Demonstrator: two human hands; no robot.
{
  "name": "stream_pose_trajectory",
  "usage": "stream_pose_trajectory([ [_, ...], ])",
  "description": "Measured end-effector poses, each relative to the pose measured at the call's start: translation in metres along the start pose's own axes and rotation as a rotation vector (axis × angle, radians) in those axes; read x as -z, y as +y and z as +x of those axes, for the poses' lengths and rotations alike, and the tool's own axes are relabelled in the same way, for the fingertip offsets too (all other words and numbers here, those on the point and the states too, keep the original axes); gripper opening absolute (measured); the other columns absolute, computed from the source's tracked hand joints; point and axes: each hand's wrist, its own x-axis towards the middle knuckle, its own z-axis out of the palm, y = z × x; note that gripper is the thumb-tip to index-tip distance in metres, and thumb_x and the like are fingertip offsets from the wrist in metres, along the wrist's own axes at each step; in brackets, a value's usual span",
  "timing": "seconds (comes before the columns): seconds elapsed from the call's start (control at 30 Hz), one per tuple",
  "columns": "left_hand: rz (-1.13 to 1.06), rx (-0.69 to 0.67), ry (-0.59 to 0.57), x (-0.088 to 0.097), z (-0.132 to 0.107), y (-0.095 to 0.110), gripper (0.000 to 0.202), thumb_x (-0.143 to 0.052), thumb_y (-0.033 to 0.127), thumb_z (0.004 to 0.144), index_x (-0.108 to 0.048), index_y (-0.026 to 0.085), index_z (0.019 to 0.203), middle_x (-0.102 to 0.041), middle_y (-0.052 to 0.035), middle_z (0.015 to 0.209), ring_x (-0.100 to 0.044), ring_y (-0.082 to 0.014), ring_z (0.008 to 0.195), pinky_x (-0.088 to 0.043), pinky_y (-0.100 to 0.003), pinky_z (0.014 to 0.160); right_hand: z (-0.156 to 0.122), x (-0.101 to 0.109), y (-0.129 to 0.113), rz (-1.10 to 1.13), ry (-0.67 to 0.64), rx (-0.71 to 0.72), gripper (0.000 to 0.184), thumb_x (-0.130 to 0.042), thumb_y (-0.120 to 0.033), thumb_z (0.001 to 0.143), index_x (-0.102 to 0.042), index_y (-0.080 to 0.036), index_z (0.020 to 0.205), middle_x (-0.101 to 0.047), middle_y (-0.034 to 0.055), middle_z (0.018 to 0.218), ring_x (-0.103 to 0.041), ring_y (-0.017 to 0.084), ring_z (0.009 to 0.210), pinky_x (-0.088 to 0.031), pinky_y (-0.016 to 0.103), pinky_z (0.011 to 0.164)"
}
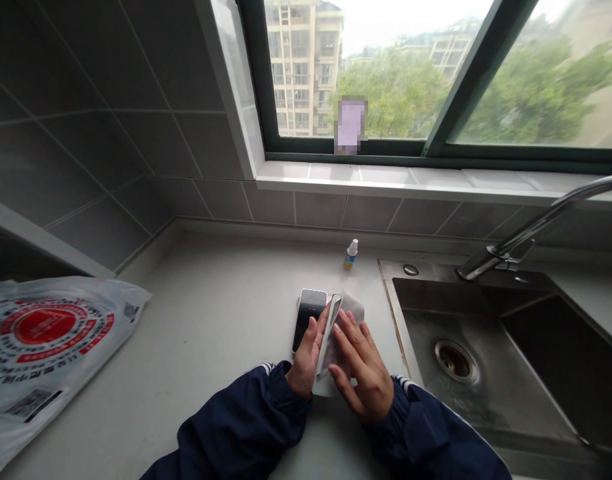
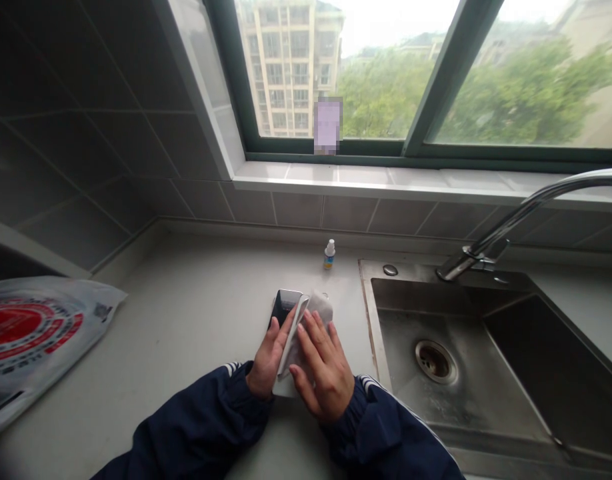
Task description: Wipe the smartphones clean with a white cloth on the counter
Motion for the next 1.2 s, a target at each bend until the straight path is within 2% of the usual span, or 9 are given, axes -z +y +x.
stream_pose_trajectory([
  [0.27,0.03,-0.024,-0.061,0.004,0.0,-0.002,0.066,-0.036,0.052,0.096,-0.03,0.016,0.151,-0.042,-0.0101,0.152,-0.018,-0.0259,0.148,-0.003,-0.04,0.122,-0.002,-0.003,0.002,-0.01,-0.001,-0.026,0.067,-0.047,-0.027,0.095,-0.021,-0.011,0.154,-0.022,0.0191,0.158,-0.023,0.038,0.145,-0.03,0.062,0.111],
  [0.5,0.053,-0.034,-0.076,0.006,0.001,-0.004,0.065,-0.04,0.052,0.095,-0.034,0.018,0.15,-0.039,-0.0082,0.153,-0.016,-0.0257,0.149,-0.003,-0.039,0.122,-0.001,-0.002,0.004,-0.02,0.0,-0.043,0.067,-0.045,-0.027,0.095,-0.018,-0.012,0.155,-0.021,0.0183,0.158,-0.021,0.038,0.146,-0.029,0.061,0.112],
  [0.67,0.014,-0.042,0.0,0.006,0.003,-0.001,0.06,-0.037,0.048,0.097,-0.035,0.018,0.149,-0.045,-0.0083,0.15,-0.025,-0.0247,0.146,-0.006,-0.04,0.122,-0.002,-0.005,0.004,-0.064,-0.082,-0.003,0.065,-0.043,-0.03,0.096,-0.022,-0.009,0.153,-0.025,0.0197,0.157,-0.02,0.037,0.146,-0.027,0.061,0.112],
  [0.9,-0.106,-0.009,0.095,0.0,0.004,0.007,0.068,-0.034,0.054,0.096,-0.019,0.023,0.154,-0.053,-0.0106,0.143,-0.045,-0.0261,0.136,-0.02,-0.043,0.119,-0.004,-0.006,0.0,-0.09,-0.172,0.126,0.065,-0.048,-0.035,0.095,-0.029,-0.011,0.151,-0.033,0.0146,0.154,-0.023,0.033,0.146,-0.014,0.059,0.118],
  [1.03,-0.115,0.005,0.114,0.002,0.004,0.007,0.072,-0.038,0.055,0.095,-0.013,0.023,0.155,-0.053,-0.011,0.143,-0.047,-0.0259,0.134,-0.022,-0.043,0.119,-0.003,-0.005,0.0,-0.102,-0.185,0.133,0.062,-0.048,-0.033,0.095,-0.031,-0.011,0.15,-0.034,0.0146,0.154,-0.023,0.033,0.146,-0.012,0.059,0.118],
  [1.2,-0.112,0.037,0.101,0.003,0.004,0.008,0.073,-0.037,0.057,0.094,-0.012,0.024,0.155,-0.051,-0.0107,0.145,-0.043,-0.0268,0.137,-0.019,-0.044,0.12,-0.003,-0.005,-0.001,-0.101,-0.179,0.127,0.064,-0.047,-0.034,0.095,-0.027,-0.012,0.152,-0.034,0.0139,0.154,-0.023,0.032,0.146,-0.009,0.058,0.119],
])
